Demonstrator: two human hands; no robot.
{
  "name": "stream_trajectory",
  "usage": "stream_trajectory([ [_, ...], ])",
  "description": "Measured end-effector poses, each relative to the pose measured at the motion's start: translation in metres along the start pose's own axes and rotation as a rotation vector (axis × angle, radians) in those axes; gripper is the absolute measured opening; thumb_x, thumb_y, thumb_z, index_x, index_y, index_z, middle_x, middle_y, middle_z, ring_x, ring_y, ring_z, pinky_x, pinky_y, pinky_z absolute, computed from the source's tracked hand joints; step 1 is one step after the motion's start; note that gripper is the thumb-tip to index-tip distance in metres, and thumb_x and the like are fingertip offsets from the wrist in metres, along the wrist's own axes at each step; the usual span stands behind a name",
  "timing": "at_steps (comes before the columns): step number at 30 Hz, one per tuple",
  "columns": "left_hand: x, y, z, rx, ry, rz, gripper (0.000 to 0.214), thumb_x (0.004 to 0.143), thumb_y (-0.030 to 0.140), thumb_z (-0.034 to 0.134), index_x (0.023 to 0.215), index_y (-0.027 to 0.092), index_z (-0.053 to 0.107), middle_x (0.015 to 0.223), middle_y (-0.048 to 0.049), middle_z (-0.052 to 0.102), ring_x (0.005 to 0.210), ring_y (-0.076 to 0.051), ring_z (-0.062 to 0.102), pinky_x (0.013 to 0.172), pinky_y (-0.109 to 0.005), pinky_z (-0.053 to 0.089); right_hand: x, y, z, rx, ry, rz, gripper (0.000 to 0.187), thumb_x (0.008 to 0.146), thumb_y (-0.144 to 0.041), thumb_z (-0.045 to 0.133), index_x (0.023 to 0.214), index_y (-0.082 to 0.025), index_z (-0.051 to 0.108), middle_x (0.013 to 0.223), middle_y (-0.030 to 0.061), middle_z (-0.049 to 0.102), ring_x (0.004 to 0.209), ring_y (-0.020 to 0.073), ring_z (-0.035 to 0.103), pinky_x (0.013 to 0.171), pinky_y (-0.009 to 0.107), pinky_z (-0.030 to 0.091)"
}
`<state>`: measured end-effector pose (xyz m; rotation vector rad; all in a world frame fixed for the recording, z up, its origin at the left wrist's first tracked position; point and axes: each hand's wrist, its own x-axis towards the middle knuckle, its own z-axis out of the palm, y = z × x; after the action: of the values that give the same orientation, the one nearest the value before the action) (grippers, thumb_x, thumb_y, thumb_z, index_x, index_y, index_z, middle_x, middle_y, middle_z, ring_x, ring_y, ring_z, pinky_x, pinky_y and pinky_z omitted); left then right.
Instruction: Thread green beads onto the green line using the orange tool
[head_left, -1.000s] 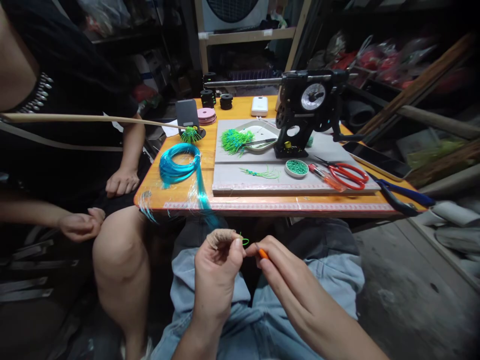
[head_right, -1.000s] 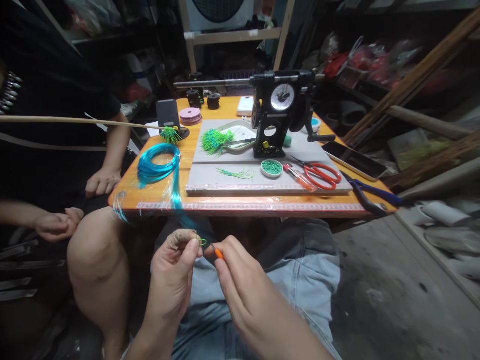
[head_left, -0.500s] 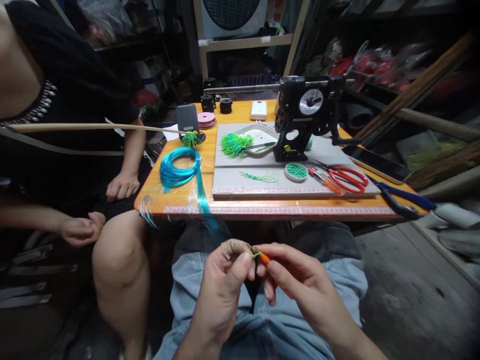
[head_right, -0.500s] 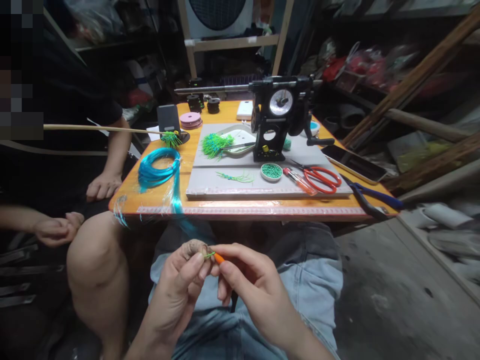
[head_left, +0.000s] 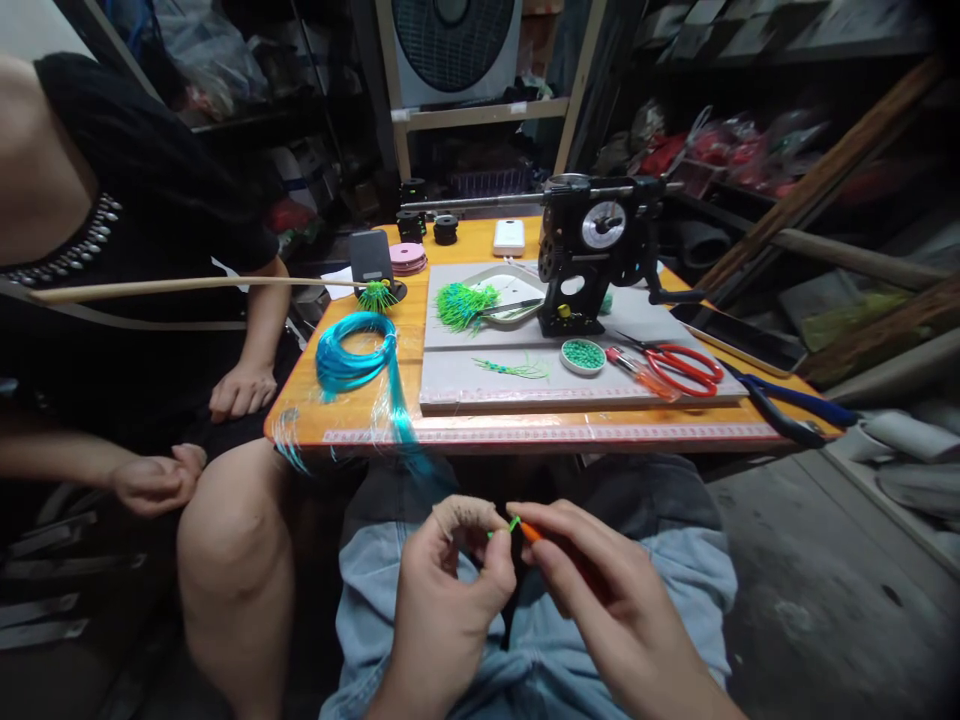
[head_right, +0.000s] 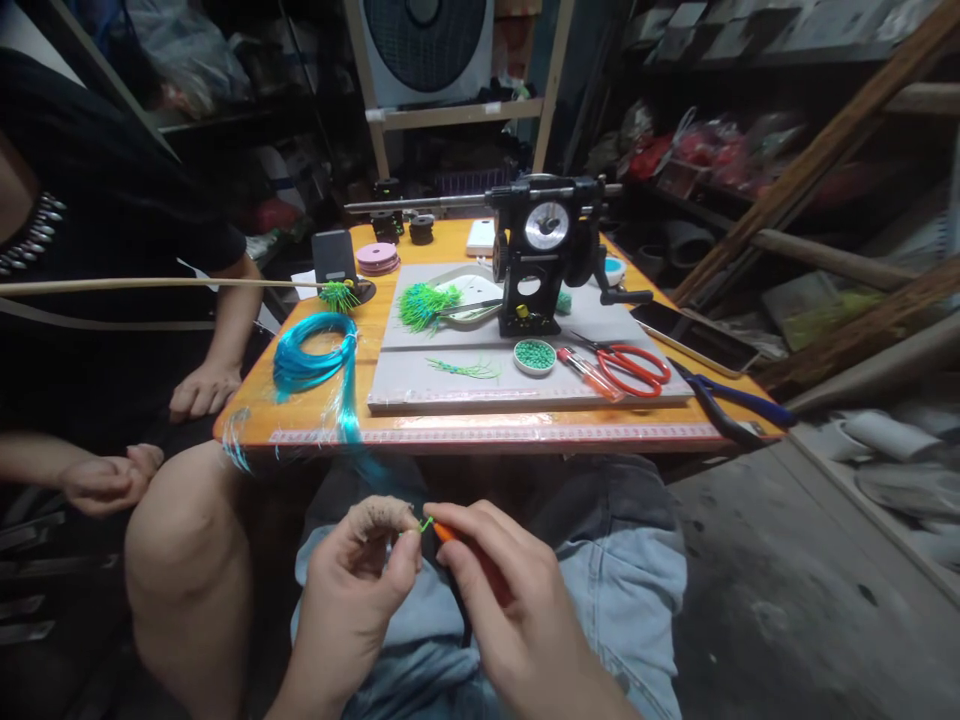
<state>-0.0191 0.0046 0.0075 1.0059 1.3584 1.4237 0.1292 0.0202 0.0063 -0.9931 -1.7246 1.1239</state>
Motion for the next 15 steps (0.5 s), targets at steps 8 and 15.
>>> stream_trajectory([
  [8,0.006,0.0,-0.001,-0.255,-0.153,-0.124,0.02,0.079,0.029,0.075,0.073,0.015,0.063,0.061,0.0033,0.055,0.058,-0.007,0.049,0.058,-0.016,0.044,0.0,-0.001,-0.002,-0.153,-0.007,-0.239,0.045,0.094,-0.005,0.05,0.132,-0.029,0.057,0.106,0.0067,0.063,0.093,0.0153,0.063,0.077,0.024,0.051],
  [15,0.006,0.007,-0.009,-0.152,-0.185,-0.103,0.012,0.083,0.026,0.069,0.079,0.017,0.063,0.064,0.0026,0.058,0.059,-0.009,0.053,0.059,-0.018,0.045,0.006,-0.006,-0.022,0.043,-0.226,-0.112,0.036,0.097,-0.012,0.051,0.125,-0.031,0.063,0.091,0.0022,0.064,0.069,0.0109,0.059,0.059,0.021,0.048],
])
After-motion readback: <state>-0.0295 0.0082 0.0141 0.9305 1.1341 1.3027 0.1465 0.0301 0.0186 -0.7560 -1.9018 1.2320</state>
